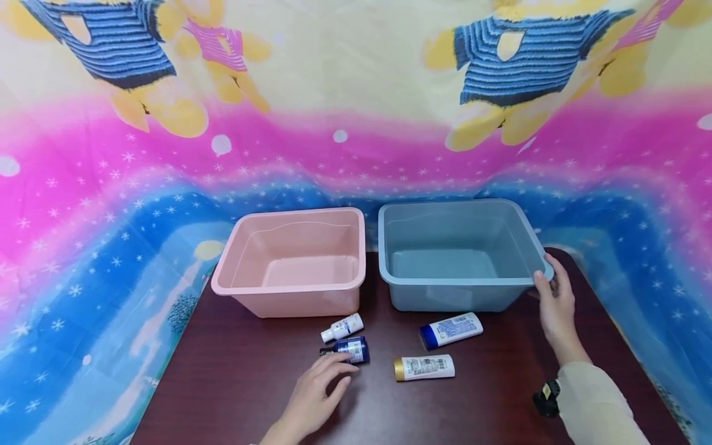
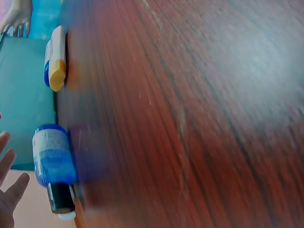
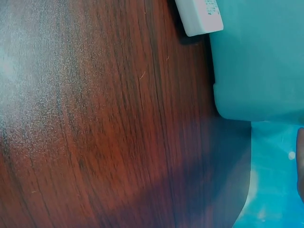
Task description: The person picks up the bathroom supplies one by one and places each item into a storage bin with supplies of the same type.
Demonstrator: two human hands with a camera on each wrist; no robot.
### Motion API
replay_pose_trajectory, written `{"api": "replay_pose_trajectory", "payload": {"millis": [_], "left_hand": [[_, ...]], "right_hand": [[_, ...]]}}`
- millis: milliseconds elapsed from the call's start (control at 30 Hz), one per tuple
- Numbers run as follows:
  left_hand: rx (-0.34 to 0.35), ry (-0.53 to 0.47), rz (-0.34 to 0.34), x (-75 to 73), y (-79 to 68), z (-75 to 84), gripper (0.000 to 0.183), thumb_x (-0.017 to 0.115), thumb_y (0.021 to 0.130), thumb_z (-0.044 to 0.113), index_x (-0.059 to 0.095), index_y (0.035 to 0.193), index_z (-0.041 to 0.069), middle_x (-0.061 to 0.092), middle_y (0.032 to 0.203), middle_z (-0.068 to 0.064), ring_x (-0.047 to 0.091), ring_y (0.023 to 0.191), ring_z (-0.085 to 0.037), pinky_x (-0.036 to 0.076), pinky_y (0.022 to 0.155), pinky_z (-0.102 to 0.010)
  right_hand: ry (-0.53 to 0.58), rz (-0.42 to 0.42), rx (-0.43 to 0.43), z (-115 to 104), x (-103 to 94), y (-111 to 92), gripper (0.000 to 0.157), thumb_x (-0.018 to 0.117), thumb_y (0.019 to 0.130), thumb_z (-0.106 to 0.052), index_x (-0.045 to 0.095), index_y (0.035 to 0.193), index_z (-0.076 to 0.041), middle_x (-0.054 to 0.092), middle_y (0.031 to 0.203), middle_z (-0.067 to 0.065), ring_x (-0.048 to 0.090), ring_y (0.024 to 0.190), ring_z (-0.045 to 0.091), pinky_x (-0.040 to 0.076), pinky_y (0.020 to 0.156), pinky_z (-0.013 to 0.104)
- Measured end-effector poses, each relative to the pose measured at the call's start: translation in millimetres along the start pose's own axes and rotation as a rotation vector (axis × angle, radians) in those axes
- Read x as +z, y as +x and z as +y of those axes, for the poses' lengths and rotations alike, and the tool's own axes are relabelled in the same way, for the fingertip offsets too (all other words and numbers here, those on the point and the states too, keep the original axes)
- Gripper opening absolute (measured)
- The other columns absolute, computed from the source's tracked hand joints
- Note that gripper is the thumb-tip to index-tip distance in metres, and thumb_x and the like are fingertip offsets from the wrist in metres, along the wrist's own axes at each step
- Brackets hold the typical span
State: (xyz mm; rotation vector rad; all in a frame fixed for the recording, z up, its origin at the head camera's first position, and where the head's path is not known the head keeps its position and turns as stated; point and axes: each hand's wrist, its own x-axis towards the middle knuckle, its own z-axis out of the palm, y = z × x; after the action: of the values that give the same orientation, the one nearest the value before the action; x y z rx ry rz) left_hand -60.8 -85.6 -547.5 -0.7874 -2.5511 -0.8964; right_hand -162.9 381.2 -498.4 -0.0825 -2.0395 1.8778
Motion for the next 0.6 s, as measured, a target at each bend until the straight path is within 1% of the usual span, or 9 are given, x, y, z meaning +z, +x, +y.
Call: {"api": "replay_pose_trajectory", "payload": {"millis": [133,267,333,433,567,600], "left_hand": [[0.036,-0.026,-0.024,7.6,6.1,7.0,0.021,0.064,0.087,0.019,0.066,0.106,0.025,0.057,0.123,0.009,0.049,0.115,-0.006,0.045,0.088,-0.034],[0.054,-0.042,-0.061,15.6,9.3,12.9,0.021,0.063,0.087,0.019,0.065,0.107,0.025,0.055,0.124,0.011,0.048,0.117,-0.007,0.044,0.09,-0.034],[0.064,-0.043,-0.074,19.4,10.0,15.7,0.021,0.063,0.087,0.019,0.065,0.107,0.025,0.054,0.125,0.013,0.048,0.117,-0.007,0.044,0.089,-0.035],[0.084,-0.041,-0.114,24.3,11.2,20.1,0.022,0.063,0.087,0.021,0.064,0.109,0.025,0.054,0.124,0.013,0.048,0.116,-0.007,0.044,0.091,-0.034],[0.12,0.007,-0.171,29.2,12.6,24.9,0.024,0.06,0.089,0.028,0.063,0.112,0.026,0.055,0.122,0.011,0.049,0.116,-0.008,0.044,0.092,-0.034],[0.119,0.018,-0.184,30.0,13.0,25.9,0.024,0.059,0.089,0.03,0.062,0.113,0.027,0.055,0.122,0.011,0.048,0.116,-0.007,0.044,0.092,-0.034]], "right_hand": [[0.031,-0.017,-0.009,-0.2,-1.5,-1.4,0.05,0.044,0.099,-0.018,0.029,0.146,-0.02,0.042,0.124,-0.001,0.051,0.095,-0.001,0.046,0.07,0.009],[0.075,-0.008,0.002,0.7,0.2,-2.3,0.05,0.045,0.098,-0.019,0.03,0.146,-0.021,0.04,0.128,0.002,0.051,0.097,-0.001,0.046,0.071,0.009],[0.067,0.012,0.017,1.3,1.3,-2.5,0.05,0.045,0.098,-0.021,0.03,0.146,-0.023,0.038,0.132,0.004,0.051,0.098,-0.001,0.045,0.072,0.008],[0.039,0.042,0.053,1.9,4.0,-2.9,0.05,0.045,0.098,-0.025,0.029,0.145,-0.029,0.034,0.138,0.005,0.048,0.101,0.0,0.044,0.073,0.007],[0.011,0.077,0.089,3.6,9.1,-3.2,0.049,0.043,0.098,-0.03,0.028,0.145,-0.033,0.03,0.142,0.005,0.046,0.107,0.003,0.041,0.072,0.006],[0.008,0.085,0.092,4.0,10.8,-2.8,0.048,0.042,0.099,-0.03,0.028,0.145,-0.033,0.03,0.142,0.005,0.045,0.108,0.005,0.041,0.072,0.006]]}}
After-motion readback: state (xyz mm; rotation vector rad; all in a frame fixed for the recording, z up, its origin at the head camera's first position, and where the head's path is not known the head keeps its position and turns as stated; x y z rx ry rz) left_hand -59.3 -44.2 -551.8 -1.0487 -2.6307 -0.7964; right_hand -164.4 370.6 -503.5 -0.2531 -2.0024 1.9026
